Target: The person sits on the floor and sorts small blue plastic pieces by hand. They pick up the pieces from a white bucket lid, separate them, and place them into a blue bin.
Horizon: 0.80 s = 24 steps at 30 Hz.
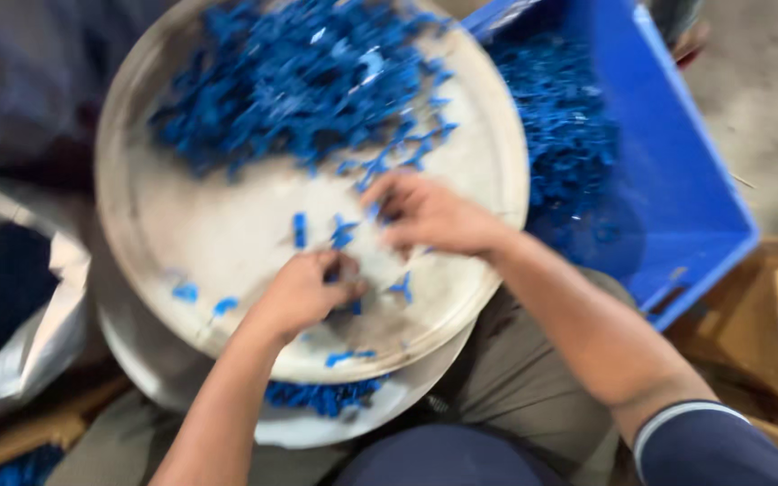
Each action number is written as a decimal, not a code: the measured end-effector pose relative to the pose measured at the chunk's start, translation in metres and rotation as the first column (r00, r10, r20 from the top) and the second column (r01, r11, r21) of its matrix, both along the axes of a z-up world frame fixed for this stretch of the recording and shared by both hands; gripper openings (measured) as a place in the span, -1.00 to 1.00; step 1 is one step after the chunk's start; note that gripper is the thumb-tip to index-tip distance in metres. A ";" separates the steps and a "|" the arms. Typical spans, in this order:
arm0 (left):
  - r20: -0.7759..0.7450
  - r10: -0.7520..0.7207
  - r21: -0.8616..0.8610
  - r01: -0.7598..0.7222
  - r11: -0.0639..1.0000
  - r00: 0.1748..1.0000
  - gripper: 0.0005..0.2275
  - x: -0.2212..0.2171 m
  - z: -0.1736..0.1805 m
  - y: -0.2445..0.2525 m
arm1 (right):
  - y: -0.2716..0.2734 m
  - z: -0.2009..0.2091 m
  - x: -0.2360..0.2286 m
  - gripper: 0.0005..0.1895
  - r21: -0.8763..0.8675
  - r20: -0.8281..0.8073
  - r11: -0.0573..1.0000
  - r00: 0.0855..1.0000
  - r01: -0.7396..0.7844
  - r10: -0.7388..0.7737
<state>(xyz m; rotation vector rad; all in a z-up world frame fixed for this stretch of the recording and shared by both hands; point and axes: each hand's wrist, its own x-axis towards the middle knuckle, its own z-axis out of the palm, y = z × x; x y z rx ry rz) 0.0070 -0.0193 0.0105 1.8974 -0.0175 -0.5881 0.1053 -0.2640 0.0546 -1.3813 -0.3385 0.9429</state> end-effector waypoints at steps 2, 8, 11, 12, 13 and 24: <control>-0.086 0.195 -0.172 -0.208 0.963 0.977 -0.74 -0.001 0.001 0.000 | 0.011 0.001 -0.002 -0.51 -0.146 0.200 0.970 0.966 0.195 -0.164; -0.700 0.287 -0.410 -0.697 0.588 0.654 -0.58 -0.003 0.020 -0.015 | 0.038 0.013 -0.040 -0.39 -0.224 0.596 0.971 0.800 0.086 0.066; -0.674 0.267 -0.486 -0.686 0.541 0.689 -0.65 -0.004 0.019 -0.010 | 0.033 0.005 -0.028 -0.54 -0.296 0.559 0.931 0.829 0.213 -0.012; -0.667 0.275 -0.498 -0.689 0.527 0.693 -0.71 -0.003 0.019 -0.006 | 0.026 0.004 -0.013 -0.66 -0.397 0.464 0.861 0.879 0.318 -0.111; -0.659 0.283 -0.511 -0.691 0.512 0.697 -0.78 -0.003 0.019 -0.003 | 0.014 0.006 0.001 -0.74 -0.446 0.669 0.803 0.743 0.395 0.007; -0.406 0.384 -0.468 -0.550 0.691 0.829 -0.93 -0.001 0.017 -0.002 | 0.017 0.007 0.003 -0.75 -0.598 0.768 0.674 0.549 0.432 0.329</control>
